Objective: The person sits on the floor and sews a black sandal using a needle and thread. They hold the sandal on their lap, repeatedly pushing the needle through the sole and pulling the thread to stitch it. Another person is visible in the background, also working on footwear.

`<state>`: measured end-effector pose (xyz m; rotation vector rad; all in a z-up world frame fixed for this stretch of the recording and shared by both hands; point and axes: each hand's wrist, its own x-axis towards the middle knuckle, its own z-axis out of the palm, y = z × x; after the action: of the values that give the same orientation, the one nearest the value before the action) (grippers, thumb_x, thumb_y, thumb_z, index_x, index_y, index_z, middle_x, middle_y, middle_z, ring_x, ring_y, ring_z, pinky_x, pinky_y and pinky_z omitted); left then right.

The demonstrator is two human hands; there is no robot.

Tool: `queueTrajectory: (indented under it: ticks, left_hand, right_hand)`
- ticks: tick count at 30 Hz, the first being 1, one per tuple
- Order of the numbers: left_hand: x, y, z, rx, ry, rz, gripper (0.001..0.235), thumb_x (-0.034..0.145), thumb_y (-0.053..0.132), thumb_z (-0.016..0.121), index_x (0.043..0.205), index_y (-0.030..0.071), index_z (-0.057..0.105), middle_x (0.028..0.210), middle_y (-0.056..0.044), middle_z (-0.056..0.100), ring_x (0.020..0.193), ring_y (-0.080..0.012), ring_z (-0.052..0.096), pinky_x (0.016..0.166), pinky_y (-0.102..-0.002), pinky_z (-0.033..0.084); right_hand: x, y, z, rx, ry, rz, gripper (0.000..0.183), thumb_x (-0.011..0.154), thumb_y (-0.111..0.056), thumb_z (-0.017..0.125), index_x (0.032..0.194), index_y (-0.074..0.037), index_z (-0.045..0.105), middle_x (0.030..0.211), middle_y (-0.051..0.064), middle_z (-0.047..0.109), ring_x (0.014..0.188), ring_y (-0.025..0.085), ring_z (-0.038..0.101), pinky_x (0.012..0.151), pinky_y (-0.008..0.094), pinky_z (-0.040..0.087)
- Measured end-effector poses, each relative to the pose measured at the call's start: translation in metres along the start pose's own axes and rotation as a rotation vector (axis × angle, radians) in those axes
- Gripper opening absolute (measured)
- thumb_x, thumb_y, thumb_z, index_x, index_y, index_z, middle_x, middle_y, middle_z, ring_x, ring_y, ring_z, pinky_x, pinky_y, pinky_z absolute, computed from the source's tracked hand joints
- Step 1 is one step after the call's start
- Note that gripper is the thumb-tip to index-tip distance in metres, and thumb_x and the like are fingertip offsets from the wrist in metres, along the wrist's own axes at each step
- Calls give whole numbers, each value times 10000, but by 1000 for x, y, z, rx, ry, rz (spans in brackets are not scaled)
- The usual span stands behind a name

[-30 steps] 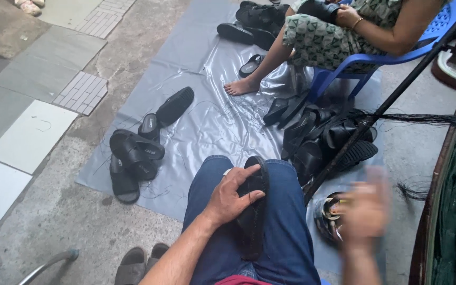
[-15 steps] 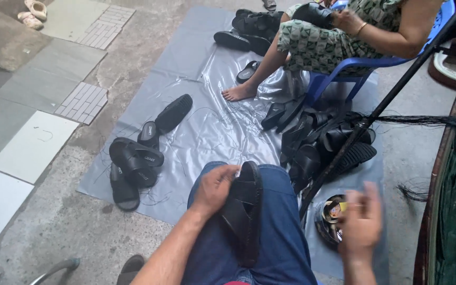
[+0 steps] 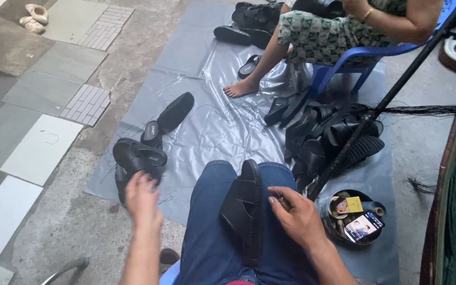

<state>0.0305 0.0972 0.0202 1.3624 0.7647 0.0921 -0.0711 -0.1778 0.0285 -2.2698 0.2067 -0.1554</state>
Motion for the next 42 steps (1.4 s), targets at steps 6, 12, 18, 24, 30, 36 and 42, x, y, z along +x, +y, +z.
queueTrajectory:
  ticks: [6, 12, 18, 24, 30, 36, 42]
  left_hand:
    - [-31, -5, 8, 246, 96, 606, 361, 759, -103, 475, 1084, 21, 569, 1055, -136, 536, 981, -234, 556, 879, -352, 518]
    - [-70, -9, 54, 491, -587, 1119, 430, 771, 156, 626, 1179, 78, 513, 1202, -100, 546, 1179, -257, 473, 1051, -379, 298]
    - [-60, -9, 71, 957, -1040, 827, 646, 678, 484, 695, 1169, 134, 466, 1257, -88, 503, 1322, -306, 285, 1021, -535, 148]
    - [-51, -15, 71, 891, -1063, 821, 645, 641, 523, 694, 1120, 120, 539, 1107, -31, 601, 1035, -231, 547, 889, -364, 381]
    - [-56, -13, 71, 918, -1063, 722, 547, 677, 500, 672, 1106, 186, 542, 1067, -4, 551, 999, -239, 508, 841, -382, 409]
    - [-54, -19, 69, 861, -1049, 779, 528, 694, 465, 675, 1099, 155, 538, 1085, -12, 579, 1008, -212, 544, 861, -372, 377]
    - [-54, -23, 66, 808, -997, 728, 538, 649, 508, 690, 1075, 202, 573, 1079, 16, 581, 1028, -200, 532, 907, -369, 357]
  right_hand:
    - [-5, -17, -3, 29, -129, 262, 187, 756, -257, 590, 888, -216, 715, 633, -49, 672, 599, 77, 604, 625, 239, 452]
    - [-8, -16, -4, 97, -94, 212, 188, 760, -221, 587, 868, -204, 739, 439, -40, 354, 425, 81, 310, 464, 251, 298]
    - [-6, -17, -4, 60, -109, 324, 214, 728, -211, 557, 825, -216, 747, 479, -50, 540, 409, 69, 370, 471, 238, 346]
    - [-3, -16, -2, 80, -99, 329, 202, 726, -199, 555, 796, -201, 745, 537, -59, 581, 437, 70, 386, 499, 235, 363]
    - [-2, -11, 3, 215, -66, 261, 198, 705, -109, 540, 725, -134, 736, 536, -57, 582, 445, 53, 393, 469, 217, 339]
    - [-7, -12, 7, 337, -111, 177, 160, 733, -84, 565, 700, -109, 720, 501, -45, 553, 425, 50, 363, 440, 218, 297]
    - [7, -14, -22, 173, -191, 165, 182, 717, -114, 574, 765, -144, 747, 735, -53, 734, 710, 59, 648, 685, 193, 474]
